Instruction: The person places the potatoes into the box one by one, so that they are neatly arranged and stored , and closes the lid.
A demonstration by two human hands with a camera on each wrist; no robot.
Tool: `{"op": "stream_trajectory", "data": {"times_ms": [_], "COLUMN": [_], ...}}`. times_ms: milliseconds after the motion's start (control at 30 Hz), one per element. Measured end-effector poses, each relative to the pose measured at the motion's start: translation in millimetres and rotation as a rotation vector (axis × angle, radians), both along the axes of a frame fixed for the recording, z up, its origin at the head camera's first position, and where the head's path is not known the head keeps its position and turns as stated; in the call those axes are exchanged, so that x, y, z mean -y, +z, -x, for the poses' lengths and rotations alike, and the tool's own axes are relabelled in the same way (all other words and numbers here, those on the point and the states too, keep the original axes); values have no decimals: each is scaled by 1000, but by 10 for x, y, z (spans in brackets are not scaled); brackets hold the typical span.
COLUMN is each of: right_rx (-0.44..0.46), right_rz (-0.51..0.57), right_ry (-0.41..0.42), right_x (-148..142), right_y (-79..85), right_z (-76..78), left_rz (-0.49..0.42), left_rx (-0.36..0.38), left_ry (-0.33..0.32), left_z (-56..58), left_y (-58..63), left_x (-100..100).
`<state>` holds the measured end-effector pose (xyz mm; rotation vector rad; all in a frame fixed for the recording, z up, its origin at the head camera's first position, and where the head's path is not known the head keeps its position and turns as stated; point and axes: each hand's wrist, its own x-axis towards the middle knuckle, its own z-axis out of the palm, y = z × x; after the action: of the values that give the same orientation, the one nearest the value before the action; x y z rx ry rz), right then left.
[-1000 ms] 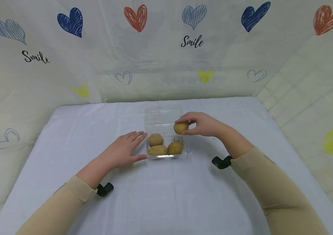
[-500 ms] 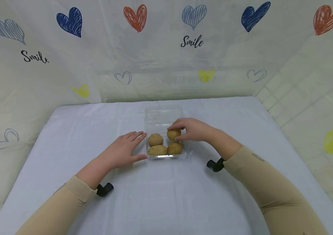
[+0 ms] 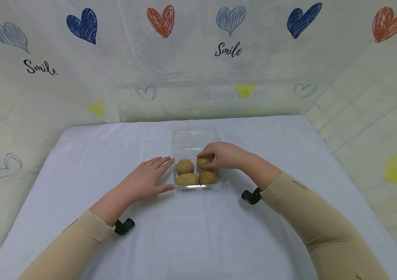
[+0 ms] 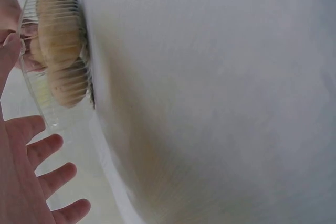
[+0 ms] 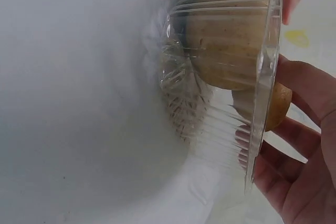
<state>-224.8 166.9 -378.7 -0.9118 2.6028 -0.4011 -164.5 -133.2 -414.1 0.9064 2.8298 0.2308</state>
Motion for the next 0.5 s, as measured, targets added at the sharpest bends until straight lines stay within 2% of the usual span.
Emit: {"op": "stream_trajectory", "data": {"times_ms": [500], "right_rx": [127], "right_rz": [17], "right_ry": [-39], "right_x": [36], "right_y": [12], "right_z": [27], "left_rz": [-11], "left_rx": [0], "left_ry": [-1], "left_z": [-3], "left_y": [14], "left_x": [-19]}}
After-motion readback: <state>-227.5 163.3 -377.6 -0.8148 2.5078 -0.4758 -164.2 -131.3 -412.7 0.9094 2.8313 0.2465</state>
